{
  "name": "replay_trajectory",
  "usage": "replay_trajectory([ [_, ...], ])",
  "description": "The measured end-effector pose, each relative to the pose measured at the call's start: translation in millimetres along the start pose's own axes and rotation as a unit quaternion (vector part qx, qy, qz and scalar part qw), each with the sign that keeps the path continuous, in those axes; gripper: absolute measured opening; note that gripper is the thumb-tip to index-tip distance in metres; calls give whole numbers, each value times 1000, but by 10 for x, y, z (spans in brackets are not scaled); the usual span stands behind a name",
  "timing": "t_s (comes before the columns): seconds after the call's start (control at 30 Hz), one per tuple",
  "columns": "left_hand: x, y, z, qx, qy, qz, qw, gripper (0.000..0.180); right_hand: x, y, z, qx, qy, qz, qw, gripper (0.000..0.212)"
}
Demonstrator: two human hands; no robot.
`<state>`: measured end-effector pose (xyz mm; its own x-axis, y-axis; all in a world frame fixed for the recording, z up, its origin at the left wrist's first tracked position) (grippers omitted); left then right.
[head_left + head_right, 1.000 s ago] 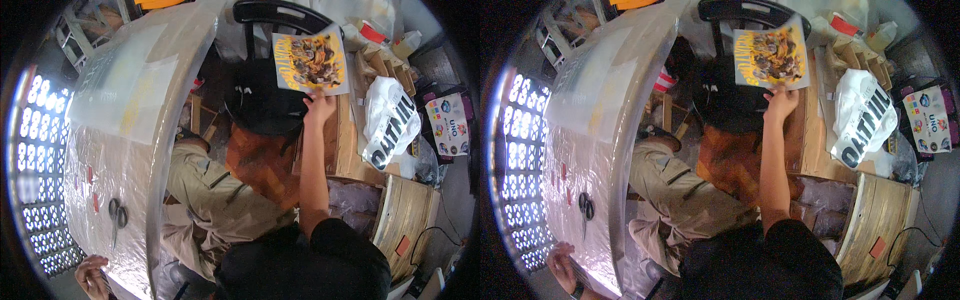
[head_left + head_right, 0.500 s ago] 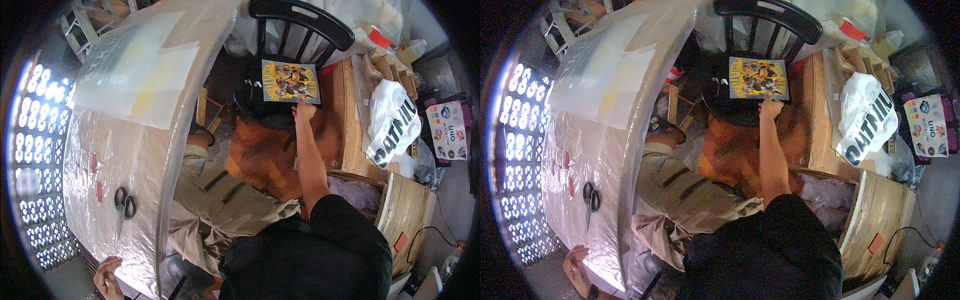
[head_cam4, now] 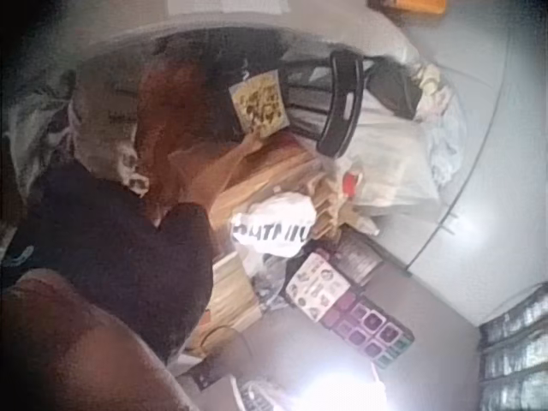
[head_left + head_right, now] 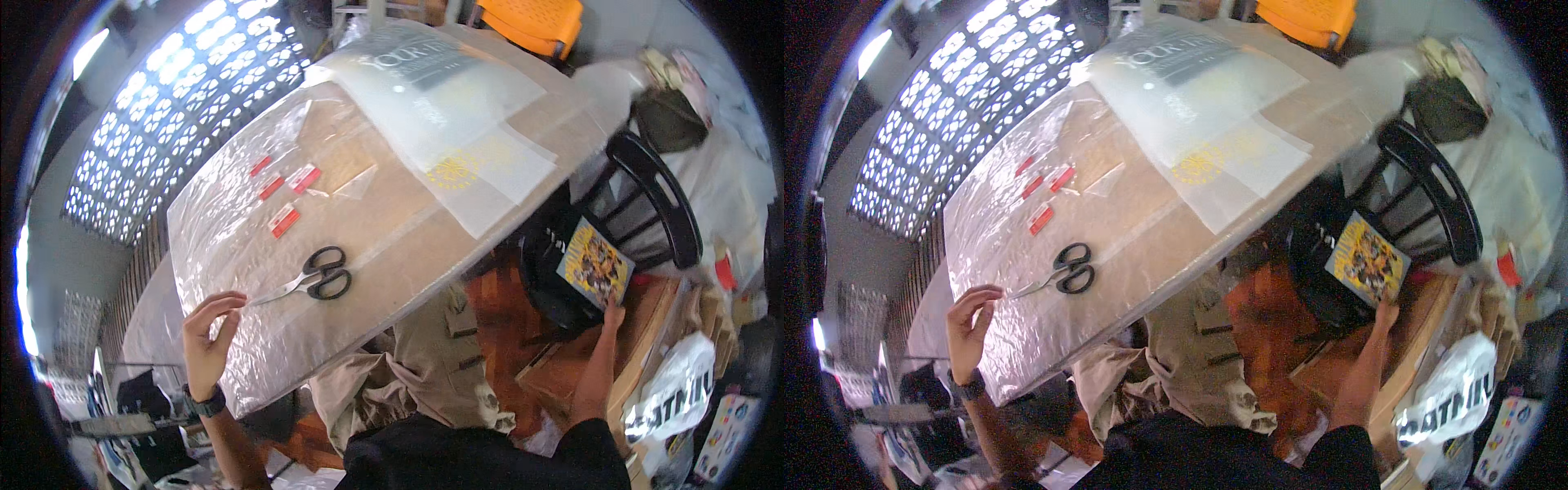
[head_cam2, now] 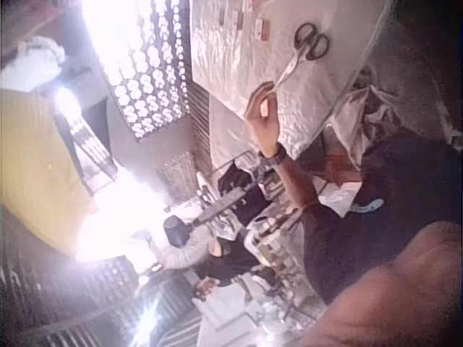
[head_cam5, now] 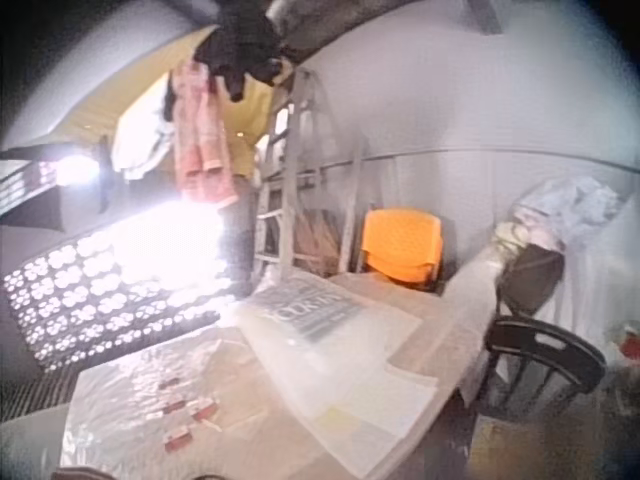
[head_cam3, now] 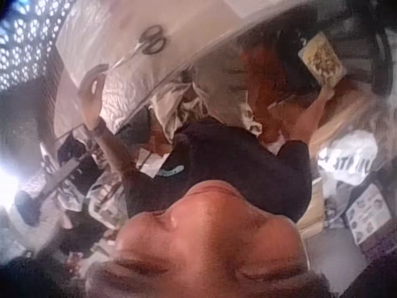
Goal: The person cuts out printed heat transfer designs from a sheet using scissors. They trim around the edges of graphic labels and a larger floral design, then set the finished pieces aside on a chair.
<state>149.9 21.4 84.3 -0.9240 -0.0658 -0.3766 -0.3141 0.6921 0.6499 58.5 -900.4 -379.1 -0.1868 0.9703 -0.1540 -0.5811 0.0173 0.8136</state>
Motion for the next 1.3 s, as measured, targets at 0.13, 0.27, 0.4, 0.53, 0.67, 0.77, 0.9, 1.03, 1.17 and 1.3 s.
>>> replay_trajectory([
  [0.13, 20, -18, -91, -43, -39, 22, 998, 17, 109, 181, 219, 124, -9, -86, 989, 90],
  [0.27, -322, 16, -29, -36, -33, 3, 999, 19, 910, 1089, 1610, -22, 150, -137, 979, 56],
  [0.4, -969, -284, 226, -82, -197, -43, 976, 24, 1475, 1648, 2837, -381, 338, -122, 852, 28],
  [0.53, -1290, -522, 374, -78, -109, -45, 990, 22, 2668, 2279, 4070, -395, 481, -84, 778, 16],
  [0.67, -1040, -516, 17, -72, -165, -5, 984, 23, 3005, 2315, 4761, -513, 419, 41, 748, 11],
  [0.77, -813, -311, -238, -50, -154, -5, 987, 21, 3371, 2422, 5711, -466, 459, 143, 743, 32],
  [0.9, -353, -119, -334, -4, -94, 11, 995, 20, 4256, 2272, 6376, -280, 677, 73, 676, 70],
  [1.03, 114, 182, -270, -8, -47, 36, 998, 14, 4683, 1839, 6519, -165, 709, -68, 683, 64],
  [1.17, 351, 424, -87, -37, -19, -12, 999, 10, 4467, 1596, 6713, -107, 693, 153, 696, 40],
  [1.3, 432, 572, -67, -25, -39, -23, 999, 8, 4495, 1795, 6851, -199, 648, 175, 714, 27],
])
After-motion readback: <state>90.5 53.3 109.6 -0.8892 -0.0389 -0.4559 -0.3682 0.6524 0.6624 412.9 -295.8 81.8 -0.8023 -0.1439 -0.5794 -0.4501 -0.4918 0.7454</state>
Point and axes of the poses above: each hand's wrist, its own x-axis away from the middle knuckle, its own y-axis out of the back of the hand, z = x × y, the point moved 6 cm from there along -x, towards the middle knuckle, and after that the axes turned 12 degrees about -z, right-handed, at the moved point
